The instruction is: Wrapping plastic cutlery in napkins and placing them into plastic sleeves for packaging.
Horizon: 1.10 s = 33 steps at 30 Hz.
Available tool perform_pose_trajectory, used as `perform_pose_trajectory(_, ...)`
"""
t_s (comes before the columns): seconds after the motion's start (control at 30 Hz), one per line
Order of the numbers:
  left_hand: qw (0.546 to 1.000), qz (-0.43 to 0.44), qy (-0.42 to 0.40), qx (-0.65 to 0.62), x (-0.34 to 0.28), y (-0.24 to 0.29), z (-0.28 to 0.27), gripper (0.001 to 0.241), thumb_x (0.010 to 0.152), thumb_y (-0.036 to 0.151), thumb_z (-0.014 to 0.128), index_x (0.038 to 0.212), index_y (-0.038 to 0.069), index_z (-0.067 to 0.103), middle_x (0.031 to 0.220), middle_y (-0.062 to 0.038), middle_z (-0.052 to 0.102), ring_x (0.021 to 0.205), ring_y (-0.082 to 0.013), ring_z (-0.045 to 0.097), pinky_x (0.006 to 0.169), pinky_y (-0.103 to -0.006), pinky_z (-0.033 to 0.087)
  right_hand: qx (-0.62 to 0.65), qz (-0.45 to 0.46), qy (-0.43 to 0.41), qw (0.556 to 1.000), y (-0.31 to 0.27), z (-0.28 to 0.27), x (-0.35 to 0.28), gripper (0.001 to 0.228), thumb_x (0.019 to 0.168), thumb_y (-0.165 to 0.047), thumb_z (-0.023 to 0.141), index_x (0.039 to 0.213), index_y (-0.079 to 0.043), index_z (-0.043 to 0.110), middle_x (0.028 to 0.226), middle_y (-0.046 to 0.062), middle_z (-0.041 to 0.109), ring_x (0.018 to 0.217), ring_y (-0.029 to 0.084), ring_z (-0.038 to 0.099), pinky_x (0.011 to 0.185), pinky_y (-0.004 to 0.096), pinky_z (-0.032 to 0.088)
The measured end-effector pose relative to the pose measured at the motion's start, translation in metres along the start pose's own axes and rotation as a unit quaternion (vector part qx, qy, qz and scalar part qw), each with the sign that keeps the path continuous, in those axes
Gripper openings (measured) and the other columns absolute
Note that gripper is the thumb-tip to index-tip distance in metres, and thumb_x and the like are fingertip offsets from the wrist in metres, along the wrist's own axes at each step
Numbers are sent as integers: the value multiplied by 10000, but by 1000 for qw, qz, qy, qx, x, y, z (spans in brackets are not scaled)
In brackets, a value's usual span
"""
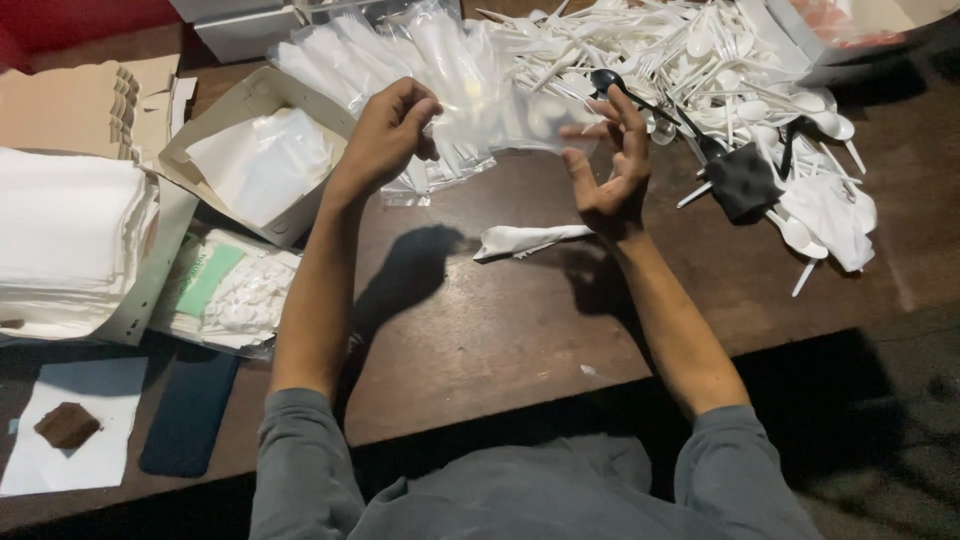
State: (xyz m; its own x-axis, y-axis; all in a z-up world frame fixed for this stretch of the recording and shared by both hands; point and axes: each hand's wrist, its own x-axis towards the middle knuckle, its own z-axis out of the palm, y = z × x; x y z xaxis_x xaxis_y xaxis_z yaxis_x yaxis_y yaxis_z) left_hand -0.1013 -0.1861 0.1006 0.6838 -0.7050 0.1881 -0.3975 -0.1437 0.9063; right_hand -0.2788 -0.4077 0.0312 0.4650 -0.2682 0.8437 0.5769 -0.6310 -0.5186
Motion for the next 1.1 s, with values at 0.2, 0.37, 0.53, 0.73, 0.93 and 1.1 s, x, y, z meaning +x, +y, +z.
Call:
perform_pose_trajectory(0.2,998,-43,-10,37,-3,-8,-14,139,1087,160,538,969,86,542,827,-46,581,645,-146,659,578,-272,516,30,34,27,999,-4,-4,2,552,1054,-7,696,1504,-37,377,1283,263,593,949,259,714,1012,406,577)
perform_pose_trajectory(0.37,996,-60,3,67,-6,-1,-16,111,1066,166,489,1069,79,557,915,-80,616,700,-166,673,619,-292,549,27,19,46,998,-10,-7,9,412,1097,-55,594,1460,-30,403,1231,254,609,860,259,682,847,392,643)
perform_pose_trajectory(0.53,999,-18,-24,-10,-8,-3,-18,84,1056,76,489,1079,92,569,837,-29,469,738,-145,573,703,-285,642,6,49,20,999,-11,-10,13,418,1077,-186,536,1434,-32,382,1261,234,576,964,249,694,1008,412,541)
perform_pose_trajectory(0.73,995,66,-24,-67,-5,-9,-17,92,1071,47,491,1038,70,574,900,-20,492,782,-115,555,712,-282,658,-121,177,7,977,5,-8,9,414,1056,-455,489,1197,-78,587,1046,87,631,928,208,578,804,337,469)
perform_pose_trajectory(0.93,995,48,-21,-84,-8,-4,-18,110,1079,24,482,1046,72,576,880,-39,511,769,-148,645,736,-286,634,-135,98,-65,984,1,-7,11,294,1064,-328,559,949,-65,627,953,97,635,903,236,584,795,353,466)
perform_pose_trajectory(1.1,996,36,-29,-78,-8,-3,-17,101,1087,62,487,1040,83,574,966,-40,544,817,-150,691,745,-281,654,-109,28,60,992,-6,1,6,108,1023,-122,632,1046,-18,614,996,106,610,888,225,586,821,332,499)
